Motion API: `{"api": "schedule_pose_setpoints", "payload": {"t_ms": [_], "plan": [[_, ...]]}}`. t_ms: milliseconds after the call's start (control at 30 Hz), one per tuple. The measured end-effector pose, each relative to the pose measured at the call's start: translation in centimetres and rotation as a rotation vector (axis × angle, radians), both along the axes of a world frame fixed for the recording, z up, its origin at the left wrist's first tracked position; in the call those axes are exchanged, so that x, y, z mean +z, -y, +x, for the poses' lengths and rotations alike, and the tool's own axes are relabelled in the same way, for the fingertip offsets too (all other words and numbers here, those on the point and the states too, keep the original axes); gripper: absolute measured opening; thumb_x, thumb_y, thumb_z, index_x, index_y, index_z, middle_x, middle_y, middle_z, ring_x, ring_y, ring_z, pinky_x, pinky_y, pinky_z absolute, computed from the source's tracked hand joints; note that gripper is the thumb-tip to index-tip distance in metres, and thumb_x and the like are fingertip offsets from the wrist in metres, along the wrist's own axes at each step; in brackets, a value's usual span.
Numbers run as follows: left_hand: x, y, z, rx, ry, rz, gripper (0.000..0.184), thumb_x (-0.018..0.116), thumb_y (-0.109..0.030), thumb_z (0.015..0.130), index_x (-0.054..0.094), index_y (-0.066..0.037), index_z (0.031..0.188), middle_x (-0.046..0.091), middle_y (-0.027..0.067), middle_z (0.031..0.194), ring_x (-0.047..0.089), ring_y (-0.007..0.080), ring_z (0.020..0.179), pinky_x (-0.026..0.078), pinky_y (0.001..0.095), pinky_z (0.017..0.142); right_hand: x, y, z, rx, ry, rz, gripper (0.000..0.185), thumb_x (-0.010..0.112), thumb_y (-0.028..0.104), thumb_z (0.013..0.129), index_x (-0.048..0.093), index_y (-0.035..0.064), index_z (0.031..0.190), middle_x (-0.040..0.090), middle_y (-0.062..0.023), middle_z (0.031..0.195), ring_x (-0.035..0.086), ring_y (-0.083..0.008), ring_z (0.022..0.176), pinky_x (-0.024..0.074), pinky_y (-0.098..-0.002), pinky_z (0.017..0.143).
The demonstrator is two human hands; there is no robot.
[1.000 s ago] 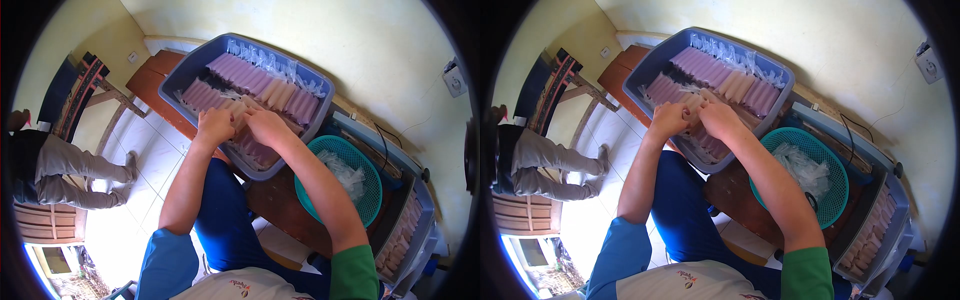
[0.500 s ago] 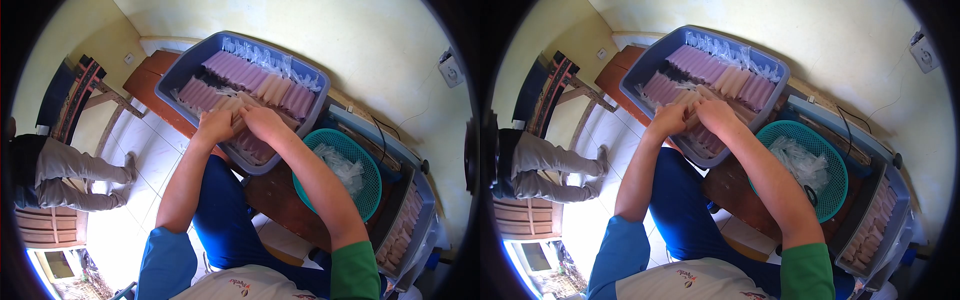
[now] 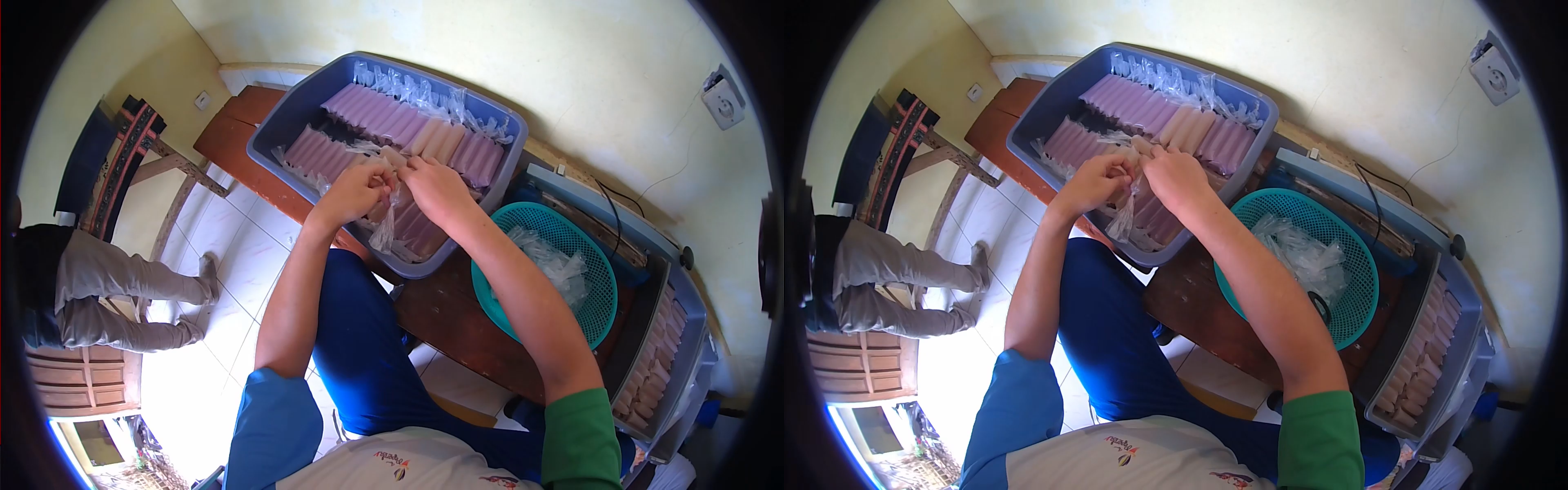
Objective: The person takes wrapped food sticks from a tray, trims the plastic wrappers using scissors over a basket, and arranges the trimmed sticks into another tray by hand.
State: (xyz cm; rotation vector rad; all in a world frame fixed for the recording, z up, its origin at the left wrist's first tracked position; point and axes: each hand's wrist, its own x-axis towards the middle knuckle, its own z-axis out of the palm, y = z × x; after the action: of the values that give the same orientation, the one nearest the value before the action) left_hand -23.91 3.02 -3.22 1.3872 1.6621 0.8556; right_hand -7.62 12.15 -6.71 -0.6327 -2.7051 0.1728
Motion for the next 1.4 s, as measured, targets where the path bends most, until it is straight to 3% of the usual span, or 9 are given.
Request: {"api": "schedule_pose_setpoints", "payload": {"t_ms": [333, 600, 833, 900, 933, 1033, 1233, 1333, 1400], "plan": [[1.5, -0.1, 2.7, -0.113, -0.031, 0.436, 0.025, 0.066, 0.004, 0.074, 0.069, -0.007, 0.097, 0.063, 0.0016, 0.081, 0.058, 0.0095, 0.074, 0.045, 0.025, 0.065, 3.4, 0.9, 4.5, 0.165, -0.433, -0.374, 0.031, 0.047, -0.018, 0.072, 0.057, -0.0056, 0.098, 0.062, -0.0184, 0.096, 0.06, -0.0384, 0.086, 0.0478, -0.0392, 0.071], [3.5, 0.9, 7.5, -0.267, -0.138, 0.692, 0.038, 0.077, 0.006, 0.062, 0.069, -0.002, 0.097, 0.065, 0.0074, 0.09, 0.061, 0.0192, 0.081, 0.049, 0.0304, 0.073, 4.8, 3.1, 8.9, 0.178, -0.567, -0.471, 0.026, 0.049, -0.015, 0.074, 0.059, -0.0057, 0.096, 0.062, -0.02, 0.091, 0.061, -0.0364, 0.083, 0.0484, -0.0376, 0.072], [3.1, 1.3, 12.0, -0.292, -0.052, 0.73, 0.035, 0.08, 0.0, 0.065, 0.067, -0.001, 0.097, 0.065, 0.0098, 0.09, 0.063, 0.0235, 0.082, 0.05, 0.032, 0.075, 5.2, 6.1, 13.4, -0.084, -0.544, -0.6, 0.018, 0.063, 0.001, 0.081, 0.061, -0.0011, 0.099, 0.064, -0.0194, 0.088, 0.064, -0.0338, 0.077, 0.0494, -0.0374, 0.068], [2.6, 1.4, 13.3, -0.281, -0.052, 0.723, 0.034, 0.077, 0.0, 0.07, 0.065, 0.0, 0.102, 0.065, 0.01, 0.092, 0.064, 0.0224, 0.084, 0.05, 0.0312, 0.076, 5.1, 6.8, 14.8, -0.081, -0.637, -0.534, 0.026, 0.067, 0.005, 0.081, 0.061, 0.0009, 0.106, 0.066, -0.0166, 0.09, 0.066, -0.0276, 0.078, 0.0508, -0.0335, 0.071], [2.3, 1.5, 14.0, -0.294, -0.046, 0.722, 0.034, 0.077, 0.0, 0.07, 0.065, 0.0, 0.102, 0.065, 0.01, 0.092, 0.064, 0.0224, 0.084, 0.05, 0.0312, 0.076, 4.7, 7.1, 15.4, -0.074, -0.714, -0.671, 0.032, 0.069, 0.005, 0.08, 0.06, 0.0006, 0.111, 0.067, -0.0122, 0.091, 0.066, -0.0202, 0.079, 0.0513, -0.0318, 0.072], [1.5, 1.6, 16.0, -0.257, 0.079, 0.566, 0.032, 0.074, -0.002, 0.076, 0.062, 0.001, 0.105, 0.066, 0.0099, 0.095, 0.064, 0.02, 0.088, 0.05, 0.0309, 0.076, 4.8, 7.7, 17.6, -0.145, -0.741, -0.845, 0.035, 0.07, 0.005, 0.08, 0.059, -0.0003, 0.113, 0.067, -0.0101, 0.093, 0.065, -0.0158, 0.082, 0.0514, -0.0293, 0.073], [1.0, 0.6, 20.2, -0.296, 0.545, 0.241, 0.029, 0.068, -0.008, 0.086, 0.055, 0.002, 0.11, 0.064, 0.01, 0.097, 0.064, 0.0162, 0.084, 0.051, 0.0294, 0.072, 4.2, 7.5, 24.0, -0.299, -0.705, -0.82, 0.031, 0.07, 0.006, 0.078, 0.063, -0.0001, 0.108, 0.068, -0.0117, 0.089, 0.066, -0.0189, 0.077, 0.0528, -0.0314, 0.071], [0.5, -0.9, 22.1, -0.349, 0.702, 0.057, 0.027, 0.059, -0.018, 0.093, 0.053, 0.001, 0.111, 0.063, 0.0096, 0.093, 0.063, 0.0152, 0.077, 0.052, 0.0289, 0.068, 3.9, 7.9, 26.8, -0.496, -0.256, -0.587, 0.024, 0.07, 0.007, 0.075, 0.066, 0.0002, 0.097, 0.067, -0.018, 0.085, 0.066, -0.0304, 0.076, 0.0525, -0.0378, 0.072], [-0.1, -1.9, 23.0, -0.372, 0.767, -0.022, 0.027, 0.056, -0.02, 0.095, 0.053, 0.0, 0.112, 0.064, 0.0106, 0.093, 0.064, 0.0168, 0.077, 0.052, 0.0295, 0.068, 2.0, 8.3, 28.0, -0.509, -0.225, -0.55, 0.023, 0.07, 0.007, 0.076, 0.065, -0.001, 0.096, 0.067, -0.0175, 0.084, 0.066, -0.0283, 0.075, 0.0522, -0.0366, 0.071]]}}
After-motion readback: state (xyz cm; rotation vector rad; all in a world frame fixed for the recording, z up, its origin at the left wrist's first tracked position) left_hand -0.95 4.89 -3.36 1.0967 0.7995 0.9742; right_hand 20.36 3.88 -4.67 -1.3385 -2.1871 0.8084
